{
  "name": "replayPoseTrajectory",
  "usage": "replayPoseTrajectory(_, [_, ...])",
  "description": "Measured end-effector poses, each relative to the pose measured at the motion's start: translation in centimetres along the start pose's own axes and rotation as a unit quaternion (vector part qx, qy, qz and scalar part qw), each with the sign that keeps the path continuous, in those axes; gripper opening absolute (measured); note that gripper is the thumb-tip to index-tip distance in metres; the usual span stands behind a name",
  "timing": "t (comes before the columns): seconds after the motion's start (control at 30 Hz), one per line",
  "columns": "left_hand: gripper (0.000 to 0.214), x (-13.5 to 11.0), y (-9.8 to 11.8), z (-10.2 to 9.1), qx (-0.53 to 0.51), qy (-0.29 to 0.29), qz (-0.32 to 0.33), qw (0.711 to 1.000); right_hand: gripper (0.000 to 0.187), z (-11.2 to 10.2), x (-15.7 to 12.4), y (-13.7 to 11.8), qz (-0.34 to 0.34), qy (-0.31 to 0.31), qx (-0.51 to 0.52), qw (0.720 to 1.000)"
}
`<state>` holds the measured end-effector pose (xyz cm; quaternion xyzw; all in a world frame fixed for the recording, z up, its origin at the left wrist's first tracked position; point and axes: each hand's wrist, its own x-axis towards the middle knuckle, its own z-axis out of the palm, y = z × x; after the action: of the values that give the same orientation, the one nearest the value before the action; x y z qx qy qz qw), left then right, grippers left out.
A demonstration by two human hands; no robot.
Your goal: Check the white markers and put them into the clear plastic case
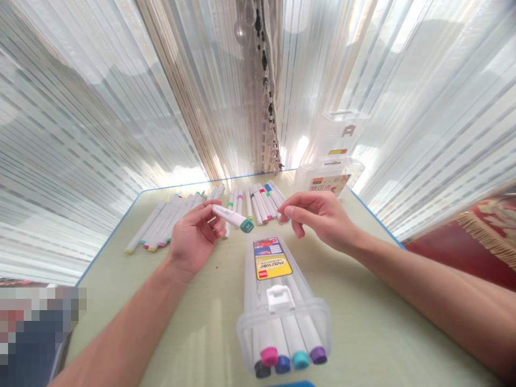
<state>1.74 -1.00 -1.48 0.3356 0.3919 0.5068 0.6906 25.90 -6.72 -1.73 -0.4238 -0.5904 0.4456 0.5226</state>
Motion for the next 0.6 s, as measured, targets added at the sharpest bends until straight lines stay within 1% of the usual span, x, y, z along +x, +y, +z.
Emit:
replayPoseTrajectory(0.3, [0.020, 0.09, 0.01, 0.06, -0.002, 0.011, -0.006, 1.000, 0.018, -0.04, 0.01, 0.15, -0.001, -0.012, -0.004, 1.000])
replayPoseTrajectory(0.6, [0.021, -0.02, 0.06, 0.16, -0.004, 0.009, -0.010, 1.000, 0.018, -0.07, -0.03, 0.15, 0.004, -0.015, -0.009, 1.000])
